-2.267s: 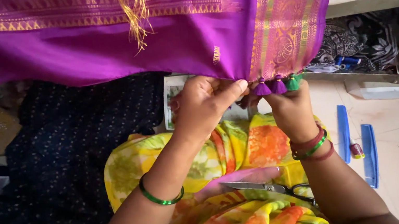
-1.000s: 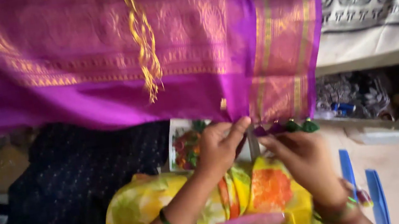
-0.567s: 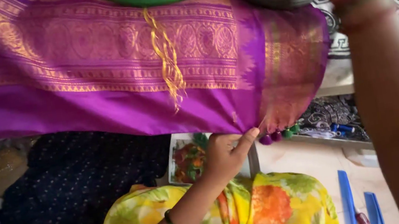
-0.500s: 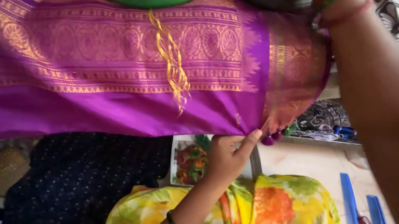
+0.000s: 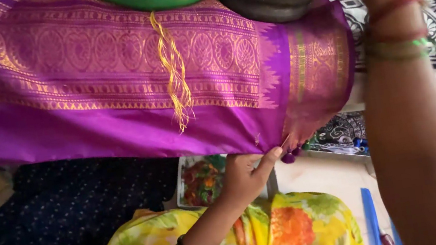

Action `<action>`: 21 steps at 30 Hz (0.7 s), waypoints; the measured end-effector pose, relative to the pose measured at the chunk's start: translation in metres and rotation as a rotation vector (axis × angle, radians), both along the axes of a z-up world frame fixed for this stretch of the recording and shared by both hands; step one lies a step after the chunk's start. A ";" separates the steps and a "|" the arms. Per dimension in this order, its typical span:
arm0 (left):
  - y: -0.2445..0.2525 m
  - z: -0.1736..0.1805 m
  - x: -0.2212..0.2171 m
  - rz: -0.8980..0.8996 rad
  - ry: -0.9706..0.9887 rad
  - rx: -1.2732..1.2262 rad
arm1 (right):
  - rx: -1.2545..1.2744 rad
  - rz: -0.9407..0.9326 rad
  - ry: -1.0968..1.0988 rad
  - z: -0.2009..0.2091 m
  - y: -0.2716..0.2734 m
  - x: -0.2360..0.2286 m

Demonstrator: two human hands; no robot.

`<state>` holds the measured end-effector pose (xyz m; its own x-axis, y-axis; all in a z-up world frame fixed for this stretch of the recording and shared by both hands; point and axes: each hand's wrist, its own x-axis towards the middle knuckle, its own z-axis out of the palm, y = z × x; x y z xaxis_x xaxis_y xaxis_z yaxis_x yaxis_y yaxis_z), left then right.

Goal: Manually sewing and trimming decorative tassels onto the edge of a purple silk sari.

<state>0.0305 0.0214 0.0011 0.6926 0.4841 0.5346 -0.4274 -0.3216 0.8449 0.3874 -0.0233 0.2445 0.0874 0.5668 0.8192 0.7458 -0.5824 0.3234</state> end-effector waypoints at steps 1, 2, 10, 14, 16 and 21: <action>0.001 0.005 -0.003 -0.020 -0.055 -0.022 | -0.012 -0.013 0.093 0.018 -0.017 -0.043; 0.003 0.004 -0.003 -0.020 -0.056 -0.022 | -0.027 -0.025 0.184 0.011 -0.014 -0.060; 0.002 0.002 -0.005 -0.007 0.014 0.001 | -0.355 -0.052 0.306 -0.013 -0.001 -0.050; 0.002 0.014 -0.009 0.009 -0.072 -0.008 | -0.436 -0.050 0.194 0.009 -0.012 -0.082; 0.002 0.019 -0.010 -0.048 0.177 0.067 | -0.448 -0.117 0.206 0.032 -0.007 -0.129; -0.005 0.023 -0.009 -0.044 -0.201 0.118 | -0.402 -0.141 0.150 0.033 -0.012 -0.128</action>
<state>0.0215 0.0169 0.0238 0.5855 0.3816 0.7152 -0.5990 -0.3908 0.6989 0.2590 -0.0350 0.2771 0.2876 0.8115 0.5088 0.7245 -0.5318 0.4386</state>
